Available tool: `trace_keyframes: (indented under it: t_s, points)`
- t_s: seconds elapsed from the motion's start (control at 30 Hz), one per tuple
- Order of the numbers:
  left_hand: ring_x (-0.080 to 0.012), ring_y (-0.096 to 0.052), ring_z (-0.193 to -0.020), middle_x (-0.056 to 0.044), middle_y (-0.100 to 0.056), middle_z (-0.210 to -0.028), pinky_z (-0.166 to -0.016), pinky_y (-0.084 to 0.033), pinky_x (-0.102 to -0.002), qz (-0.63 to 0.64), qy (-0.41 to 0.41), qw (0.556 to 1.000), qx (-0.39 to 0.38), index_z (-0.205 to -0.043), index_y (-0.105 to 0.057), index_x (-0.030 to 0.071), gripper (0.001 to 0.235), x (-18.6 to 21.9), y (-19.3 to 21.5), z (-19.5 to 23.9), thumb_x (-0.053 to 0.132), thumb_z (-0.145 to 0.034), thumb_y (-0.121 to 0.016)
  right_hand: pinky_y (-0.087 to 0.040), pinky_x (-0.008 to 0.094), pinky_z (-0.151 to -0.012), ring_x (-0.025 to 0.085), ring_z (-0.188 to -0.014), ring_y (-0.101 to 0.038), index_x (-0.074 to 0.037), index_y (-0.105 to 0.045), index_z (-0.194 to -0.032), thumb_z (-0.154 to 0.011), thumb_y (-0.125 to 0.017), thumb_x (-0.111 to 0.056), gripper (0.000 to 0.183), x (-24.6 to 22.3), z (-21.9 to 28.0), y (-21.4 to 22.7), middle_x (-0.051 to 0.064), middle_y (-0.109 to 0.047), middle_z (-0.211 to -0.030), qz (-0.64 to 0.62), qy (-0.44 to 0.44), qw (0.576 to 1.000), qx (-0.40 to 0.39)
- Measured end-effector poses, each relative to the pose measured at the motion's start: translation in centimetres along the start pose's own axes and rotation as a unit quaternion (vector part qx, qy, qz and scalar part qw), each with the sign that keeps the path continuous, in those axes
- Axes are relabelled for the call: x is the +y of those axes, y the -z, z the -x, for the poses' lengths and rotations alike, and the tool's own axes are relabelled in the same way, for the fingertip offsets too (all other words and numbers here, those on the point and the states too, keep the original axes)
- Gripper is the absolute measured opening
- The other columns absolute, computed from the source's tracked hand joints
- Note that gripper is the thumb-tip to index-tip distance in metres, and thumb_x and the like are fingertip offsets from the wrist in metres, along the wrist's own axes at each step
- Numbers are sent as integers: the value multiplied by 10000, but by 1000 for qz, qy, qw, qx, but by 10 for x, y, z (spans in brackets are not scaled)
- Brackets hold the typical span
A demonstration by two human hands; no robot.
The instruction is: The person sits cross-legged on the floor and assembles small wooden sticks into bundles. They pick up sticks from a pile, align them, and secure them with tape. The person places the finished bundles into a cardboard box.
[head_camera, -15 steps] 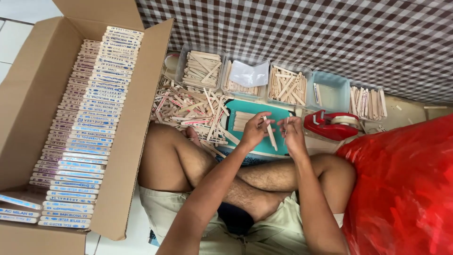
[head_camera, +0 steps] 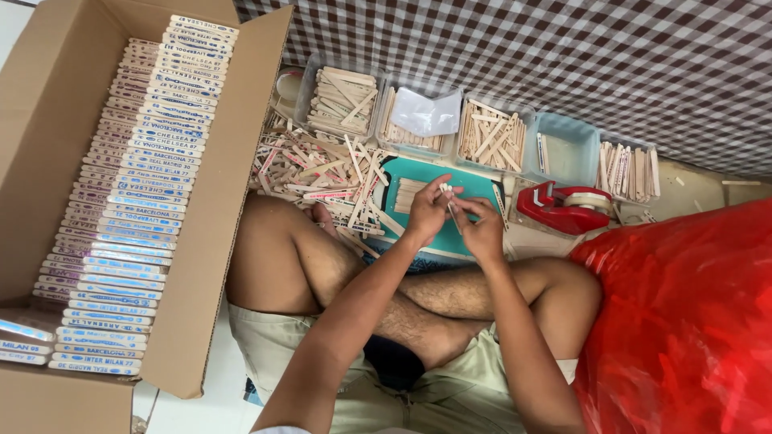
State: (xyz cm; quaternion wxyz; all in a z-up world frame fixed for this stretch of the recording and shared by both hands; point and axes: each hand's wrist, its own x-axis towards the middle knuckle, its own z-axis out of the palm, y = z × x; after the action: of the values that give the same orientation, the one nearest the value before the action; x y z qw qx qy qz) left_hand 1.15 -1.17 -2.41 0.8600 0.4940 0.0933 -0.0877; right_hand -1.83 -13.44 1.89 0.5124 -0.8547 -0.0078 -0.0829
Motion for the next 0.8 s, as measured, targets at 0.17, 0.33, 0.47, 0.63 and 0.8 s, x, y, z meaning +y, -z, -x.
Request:
trace_keyframes:
  t_s: [0.17,0.33,0.47,0.63,0.8]
  points:
    - [-150,-685,-976,-181,-718,-1260,-808,-662,-368,6,10,999,-34,-1464,-559,73,401,-4,-1,0,12,-1068,-535,-638,364,-712,234,-910,-752,-94,-779,-1127,-877,-853,-91,260,28,-4,4,119,-752,-963,-43,-84,996,4]
    - [-168,-702,-1024,-162,-713,-1278,-824,-664,-414,2,27,998,-58,-1405,-618,101,394,-4,-2,1,0,-1024,-629,-612,382,-706,225,-892,-743,-29,-755,-1090,-885,-856,-101,239,57,-6,10,161,-748,-946,-44,-114,992,-18]
    - [-208,-640,-1197,-135,-682,-1340,-894,-623,-425,-64,-3,993,-100,-1467,-596,180,488,-16,-1,-1,75,-1004,-709,-613,338,-607,232,-769,-712,-23,-618,-1146,-993,-666,-36,160,36,-11,23,135,-652,-977,-92,-128,986,52]
    - [-440,-255,-1527,-203,-351,-1647,-1257,-264,-555,-222,-57,954,-192,-1627,-362,194,684,33,-27,29,319,-1028,-667,-515,231,-596,144,-736,-636,-42,-500,-1189,-1090,-543,-65,111,28,-10,33,72,-636,-909,-99,-107,986,84]
    - [-252,-651,-1211,-221,-692,-1302,-992,-579,-360,-33,-81,991,-97,-1565,-480,111,558,2,-19,6,67,-1037,-655,-503,309,-625,149,-755,-627,-61,-604,-1110,-1019,-691,-86,129,68,-7,12,122,-722,-968,-40,-60,997,6]
